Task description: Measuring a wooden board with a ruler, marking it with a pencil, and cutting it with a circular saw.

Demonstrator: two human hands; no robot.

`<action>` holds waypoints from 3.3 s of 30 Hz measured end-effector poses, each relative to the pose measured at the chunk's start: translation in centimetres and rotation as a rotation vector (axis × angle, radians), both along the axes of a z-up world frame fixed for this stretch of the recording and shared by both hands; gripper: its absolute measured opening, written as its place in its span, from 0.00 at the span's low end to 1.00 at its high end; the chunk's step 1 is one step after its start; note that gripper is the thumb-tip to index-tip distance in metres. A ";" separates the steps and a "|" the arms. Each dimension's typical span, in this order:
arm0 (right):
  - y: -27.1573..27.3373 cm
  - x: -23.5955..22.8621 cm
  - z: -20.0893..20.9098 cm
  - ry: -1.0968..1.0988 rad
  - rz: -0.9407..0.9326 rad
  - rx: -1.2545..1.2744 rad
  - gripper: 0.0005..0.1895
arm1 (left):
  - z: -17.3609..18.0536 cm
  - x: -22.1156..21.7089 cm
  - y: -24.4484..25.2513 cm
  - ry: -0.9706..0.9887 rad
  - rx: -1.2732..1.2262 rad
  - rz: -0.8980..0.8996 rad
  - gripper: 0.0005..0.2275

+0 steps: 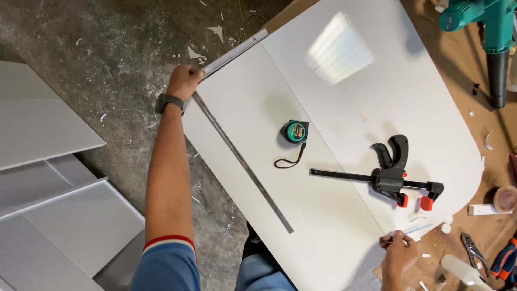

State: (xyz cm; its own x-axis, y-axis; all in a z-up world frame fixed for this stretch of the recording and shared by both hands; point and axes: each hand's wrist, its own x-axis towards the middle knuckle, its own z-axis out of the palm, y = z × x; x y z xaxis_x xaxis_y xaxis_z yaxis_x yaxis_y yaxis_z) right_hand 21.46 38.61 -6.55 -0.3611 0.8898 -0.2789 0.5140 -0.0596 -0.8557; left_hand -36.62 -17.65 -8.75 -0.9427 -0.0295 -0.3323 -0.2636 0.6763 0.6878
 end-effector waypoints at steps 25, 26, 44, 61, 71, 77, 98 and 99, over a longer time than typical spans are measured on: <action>0.2 5.9 15.7 0.113 0.771 -0.710 0.30 | 14.7 47.4 -5.7 0.354 1.050 0.441 0.06; -0.8 8.2 16.4 -0.005 1.179 -0.666 0.34 | 14.6 48.4 -4.2 0.304 1.043 0.430 0.04; 4.2 42.4 11.0 0.158 0.497 0.244 0.07 | 23.4 57.6 28.3 0.192 1.010 -0.029 0.24; 43.0 47.9 -10.1 0.051 -0.278 0.444 0.15 | -11.1 92.1 7.6 -0.389 -0.453 0.024 0.20; 30.8 44.5 -9.5 -0.294 -0.159 0.470 0.29 | -11.0 92.2 10.9 -0.368 -0.195 0.272 0.14; 26.4 39.1 -3.1 0.498 -0.261 -0.507 0.23 | -12.2 90.4 12.6 -0.329 -0.180 0.210 0.11; 23.4 46.7 -1.2 1.650 0.364 -1.007 0.20 | -6.5 84.8 15.2 -0.166 -0.173 0.193 0.08; 23.1 47.5 -0.9 1.661 0.335 -1.047 0.20 | -4.5 83.8 16.4 -0.093 -0.120 0.186 0.07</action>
State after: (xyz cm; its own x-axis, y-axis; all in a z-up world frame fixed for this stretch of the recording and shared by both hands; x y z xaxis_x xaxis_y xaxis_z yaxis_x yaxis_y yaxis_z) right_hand 68.99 61.68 -7.41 -0.8565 0.4869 0.1714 -0.5089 -0.8519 -0.1233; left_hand 47.15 -1.25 -13.26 -0.8829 -0.2447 -0.4008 -0.4498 0.6857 0.5722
